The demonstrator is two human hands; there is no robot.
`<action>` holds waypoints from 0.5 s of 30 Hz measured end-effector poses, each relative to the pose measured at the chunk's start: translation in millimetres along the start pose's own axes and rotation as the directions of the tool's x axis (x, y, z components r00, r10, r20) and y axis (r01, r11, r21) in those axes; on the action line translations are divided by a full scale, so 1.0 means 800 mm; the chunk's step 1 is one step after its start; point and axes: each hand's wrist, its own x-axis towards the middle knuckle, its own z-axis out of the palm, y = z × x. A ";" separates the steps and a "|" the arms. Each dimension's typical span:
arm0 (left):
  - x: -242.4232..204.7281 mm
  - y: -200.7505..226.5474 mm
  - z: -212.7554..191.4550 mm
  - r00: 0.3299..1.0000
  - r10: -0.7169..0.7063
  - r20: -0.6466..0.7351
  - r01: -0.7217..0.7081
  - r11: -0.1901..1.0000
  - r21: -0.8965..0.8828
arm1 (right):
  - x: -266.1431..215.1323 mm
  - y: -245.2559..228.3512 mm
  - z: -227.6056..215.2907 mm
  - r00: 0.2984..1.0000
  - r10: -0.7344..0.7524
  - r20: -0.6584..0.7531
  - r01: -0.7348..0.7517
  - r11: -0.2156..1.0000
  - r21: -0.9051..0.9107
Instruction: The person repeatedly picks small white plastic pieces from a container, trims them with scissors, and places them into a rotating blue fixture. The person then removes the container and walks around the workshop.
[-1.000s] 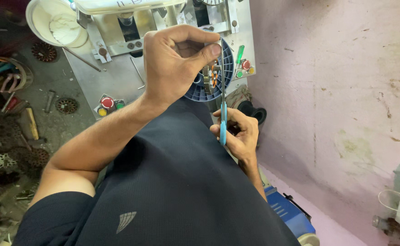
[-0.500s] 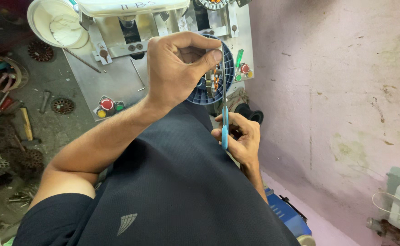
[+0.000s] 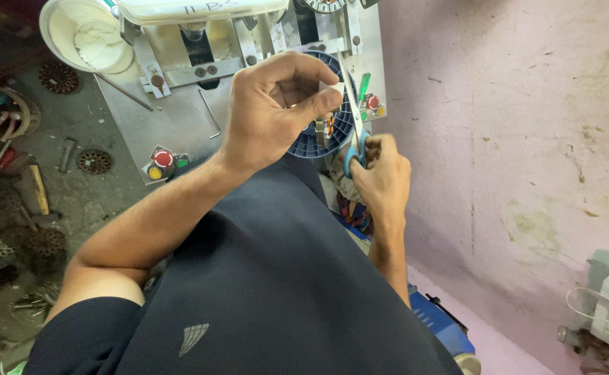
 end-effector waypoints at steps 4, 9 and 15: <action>-0.013 -0.002 -0.009 0.994 -0.079 0.070 0.072 0.994 0.087 | 0.010 -0.018 0.005 0.944 -0.322 0.068 0.329 0.926 -0.185; -0.034 -0.001 -0.014 0.983 -0.083 0.162 0.044 0.971 0.233 | -0.008 -0.030 -0.020 0.919 -0.394 0.007 0.337 0.796 0.503; -0.050 -0.007 -0.009 0.954 0.024 0.298 -0.118 0.947 0.300 | -0.013 -0.031 -0.010 0.923 -0.374 0.093 0.105 0.477 0.873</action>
